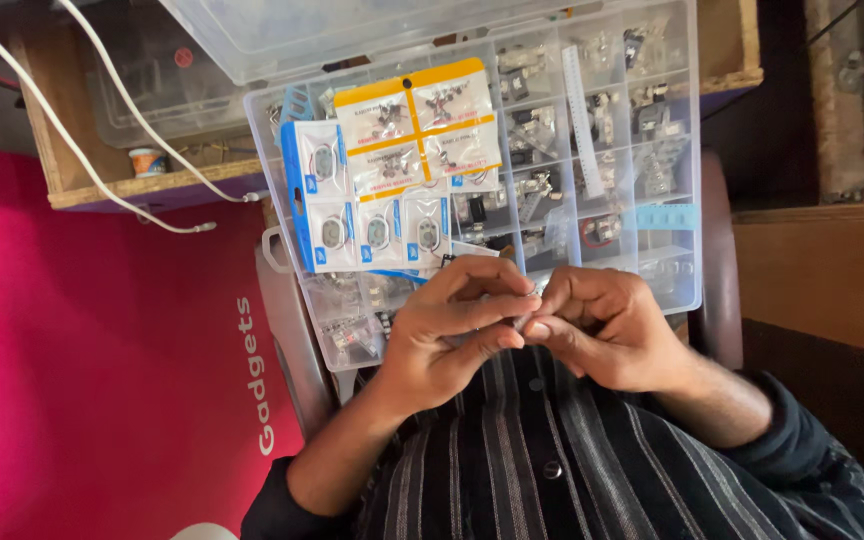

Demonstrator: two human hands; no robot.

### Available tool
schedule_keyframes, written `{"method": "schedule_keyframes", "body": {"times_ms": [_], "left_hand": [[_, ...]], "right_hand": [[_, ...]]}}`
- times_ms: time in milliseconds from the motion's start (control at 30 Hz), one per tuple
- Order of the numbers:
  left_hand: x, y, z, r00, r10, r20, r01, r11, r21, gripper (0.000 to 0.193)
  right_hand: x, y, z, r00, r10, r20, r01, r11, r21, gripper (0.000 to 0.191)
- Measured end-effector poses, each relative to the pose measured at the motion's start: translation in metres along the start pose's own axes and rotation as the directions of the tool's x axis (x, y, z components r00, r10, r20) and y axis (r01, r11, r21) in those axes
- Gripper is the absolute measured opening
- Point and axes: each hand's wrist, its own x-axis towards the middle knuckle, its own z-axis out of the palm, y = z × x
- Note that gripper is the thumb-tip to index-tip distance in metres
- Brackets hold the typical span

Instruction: The person solders a small circuit board attached to a padlock-style device on a repair bench, holding the board with one hand and a soldering iron with the other. They open a drawer, take out a plastic component organizer, pick a small component, close the box, and resume soldering the board.

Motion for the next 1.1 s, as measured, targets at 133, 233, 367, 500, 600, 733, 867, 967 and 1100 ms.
{"method": "schedule_keyframes", "body": {"times_ms": [133,233,367,500,600,733,867,967,1100], "left_hand": [[0.001,-0.012,-0.002,0.999,-0.037,-0.035,0.035,0.998,-0.061,0.027],[0.005,-0.015,0.004,0.977,-0.178,-0.117,0.141,0.952,-0.27,0.028],[0.013,-0.014,0.013,0.921,-0.359,-0.155,0.192,0.76,-0.621,0.035],[0.016,-0.008,0.017,0.896,-0.418,-0.149,0.211,0.697,-0.685,0.04],[0.016,-0.005,0.019,0.908,-0.396,-0.135,0.211,0.713,-0.669,0.038],[0.014,-0.005,0.021,0.91,-0.391,-0.137,0.222,0.74,-0.636,0.037],[0.012,-0.009,0.023,0.901,-0.403,-0.163,0.233,0.764,-0.601,0.037],[0.01,-0.012,0.023,0.894,-0.415,-0.17,0.248,0.772,-0.586,0.038],[0.01,-0.017,0.022,0.904,-0.397,-0.16,0.239,0.778,-0.58,0.039]], "right_hand": [[0.006,-0.007,0.01,0.972,-0.156,-0.174,0.129,0.979,-0.157,0.014],[0.008,-0.021,0.015,0.869,-0.462,-0.179,0.305,0.782,-0.543,0.019],[0.009,-0.046,0.014,0.734,-0.68,-0.005,0.471,0.514,-0.717,0.021],[0.008,-0.062,0.02,0.603,-0.776,0.185,0.532,0.219,-0.818,0.032],[0.003,-0.07,0.026,0.576,-0.793,0.199,0.466,0.119,-0.877,0.035],[-0.001,-0.077,0.029,0.578,-0.791,0.201,0.417,0.076,-0.906,0.036],[-0.002,-0.083,0.027,0.614,-0.747,0.256,0.42,0.035,-0.907,0.036],[0.001,-0.084,0.024,0.614,-0.729,0.302,0.44,-0.001,-0.898,0.037],[0.004,-0.082,0.022,0.616,-0.724,0.311,0.451,0.0,-0.893,0.03]]}}
